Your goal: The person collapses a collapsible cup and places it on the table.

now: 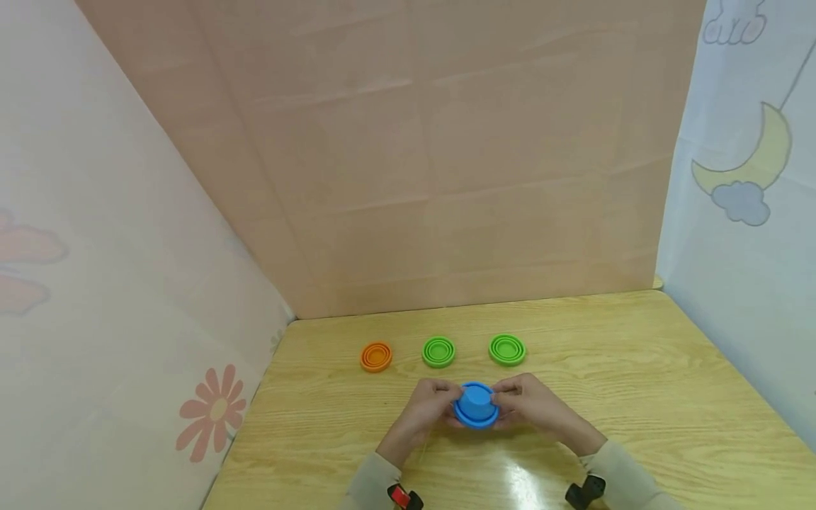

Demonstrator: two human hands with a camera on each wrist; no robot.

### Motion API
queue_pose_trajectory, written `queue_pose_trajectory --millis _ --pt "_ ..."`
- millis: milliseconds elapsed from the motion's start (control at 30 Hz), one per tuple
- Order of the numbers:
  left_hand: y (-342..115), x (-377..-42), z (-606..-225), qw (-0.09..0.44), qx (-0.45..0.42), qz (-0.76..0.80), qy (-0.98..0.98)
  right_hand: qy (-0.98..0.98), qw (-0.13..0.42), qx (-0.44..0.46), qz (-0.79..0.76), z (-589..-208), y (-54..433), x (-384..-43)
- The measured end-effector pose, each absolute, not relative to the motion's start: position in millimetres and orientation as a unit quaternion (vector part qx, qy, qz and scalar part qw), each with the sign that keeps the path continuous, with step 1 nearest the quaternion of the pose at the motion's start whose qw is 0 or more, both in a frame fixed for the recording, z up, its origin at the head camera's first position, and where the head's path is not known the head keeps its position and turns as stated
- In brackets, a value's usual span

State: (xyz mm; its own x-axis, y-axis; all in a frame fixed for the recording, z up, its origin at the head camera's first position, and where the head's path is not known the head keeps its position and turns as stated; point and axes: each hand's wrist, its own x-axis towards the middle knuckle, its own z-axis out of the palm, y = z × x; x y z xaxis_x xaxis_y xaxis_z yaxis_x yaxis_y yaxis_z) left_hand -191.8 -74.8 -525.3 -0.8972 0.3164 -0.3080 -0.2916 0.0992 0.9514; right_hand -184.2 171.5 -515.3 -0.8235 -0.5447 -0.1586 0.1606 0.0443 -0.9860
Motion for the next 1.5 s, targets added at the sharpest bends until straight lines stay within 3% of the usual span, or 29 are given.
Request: queue_pose_trajectory --millis 167,467,1000,1500 --pt "-77 -192 -527 0.200 0.011 0.673 0.712 0.635 0.296 -0.141 -0.699 -514 172 -184" --pt "-71 -189 -525 0.175 -0.002 0.655 0.735 0.683 0.245 -0.098 -0.681 -514 162 -183" --pt "-78 -187 -518 0.255 0.031 0.706 0.660 0.714 0.199 -0.064 -0.669 -515 163 -180" --pt "-70 -186 -527 0.219 -0.014 0.700 0.680 0.689 0.213 -0.085 -0.687 -516 161 -176"
